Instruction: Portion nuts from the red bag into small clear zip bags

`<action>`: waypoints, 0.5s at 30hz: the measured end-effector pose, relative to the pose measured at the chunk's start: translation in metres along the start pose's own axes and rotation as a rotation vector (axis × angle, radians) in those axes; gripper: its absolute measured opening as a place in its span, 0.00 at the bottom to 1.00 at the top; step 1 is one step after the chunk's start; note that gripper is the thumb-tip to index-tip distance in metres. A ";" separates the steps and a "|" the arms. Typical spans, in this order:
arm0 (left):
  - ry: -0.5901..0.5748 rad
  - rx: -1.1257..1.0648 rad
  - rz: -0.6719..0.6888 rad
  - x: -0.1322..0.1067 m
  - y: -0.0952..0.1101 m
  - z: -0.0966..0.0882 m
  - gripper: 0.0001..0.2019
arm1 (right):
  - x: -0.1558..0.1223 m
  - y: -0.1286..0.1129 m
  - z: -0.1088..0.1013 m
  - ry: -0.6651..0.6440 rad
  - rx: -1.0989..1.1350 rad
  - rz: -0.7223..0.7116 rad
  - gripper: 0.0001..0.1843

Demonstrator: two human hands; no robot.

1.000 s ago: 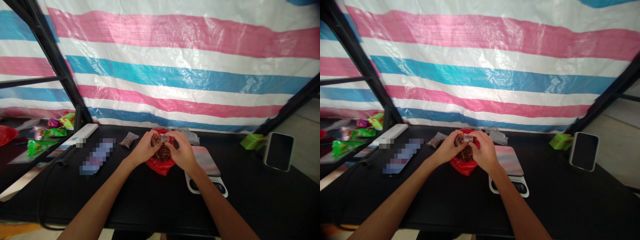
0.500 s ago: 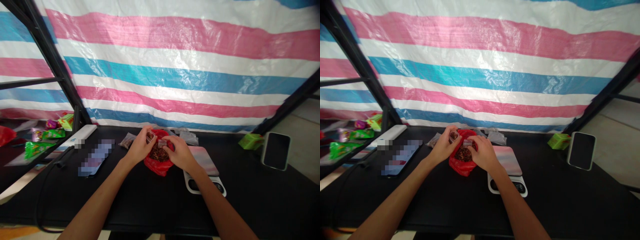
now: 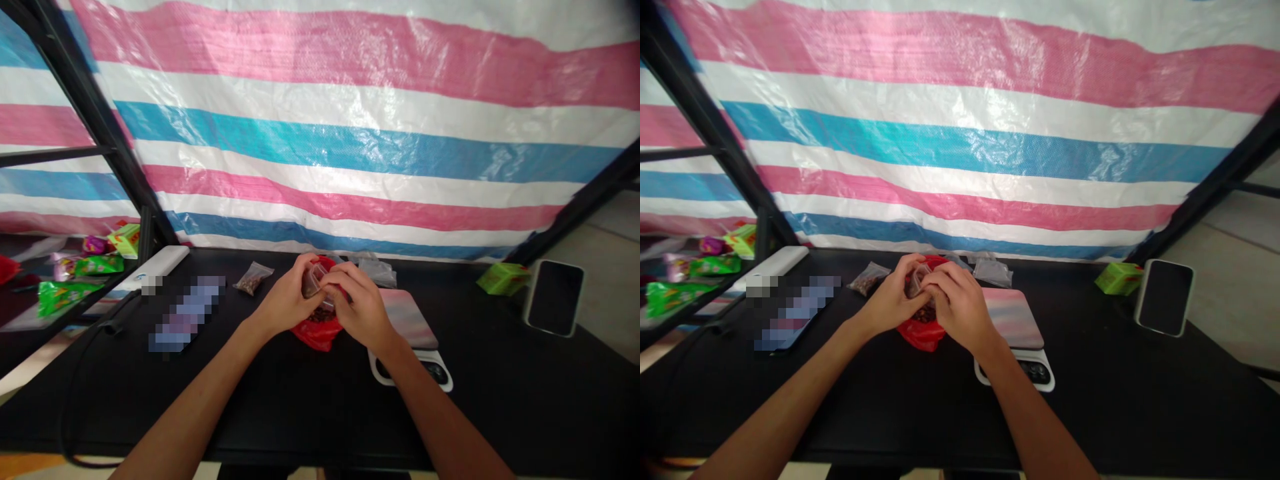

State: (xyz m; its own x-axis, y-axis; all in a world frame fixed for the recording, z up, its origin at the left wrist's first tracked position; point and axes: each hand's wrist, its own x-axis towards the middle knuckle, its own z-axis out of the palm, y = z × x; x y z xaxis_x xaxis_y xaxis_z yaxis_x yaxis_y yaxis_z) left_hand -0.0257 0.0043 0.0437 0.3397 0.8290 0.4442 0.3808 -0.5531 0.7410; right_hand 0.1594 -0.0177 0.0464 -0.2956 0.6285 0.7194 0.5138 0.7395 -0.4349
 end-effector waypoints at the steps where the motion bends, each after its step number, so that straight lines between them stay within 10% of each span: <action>1: -0.011 -0.011 -0.019 0.000 0.002 0.000 0.24 | 0.000 0.000 -0.001 0.045 0.018 -0.001 0.11; 8: 0.001 -0.392 -0.068 0.001 -0.003 0.017 0.20 | 0.002 -0.001 0.006 0.194 0.083 0.101 0.22; 15: 0.056 -0.611 -0.131 0.003 -0.016 0.024 0.26 | -0.004 0.004 0.018 -0.078 0.326 0.263 0.33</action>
State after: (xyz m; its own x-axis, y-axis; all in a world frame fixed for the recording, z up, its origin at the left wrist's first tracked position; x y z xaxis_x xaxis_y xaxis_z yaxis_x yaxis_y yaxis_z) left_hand -0.0101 0.0131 0.0211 0.2717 0.8991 0.3432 -0.1501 -0.3127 0.9379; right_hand 0.1480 -0.0131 0.0314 -0.2549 0.8129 0.5237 0.3021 0.5814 -0.7554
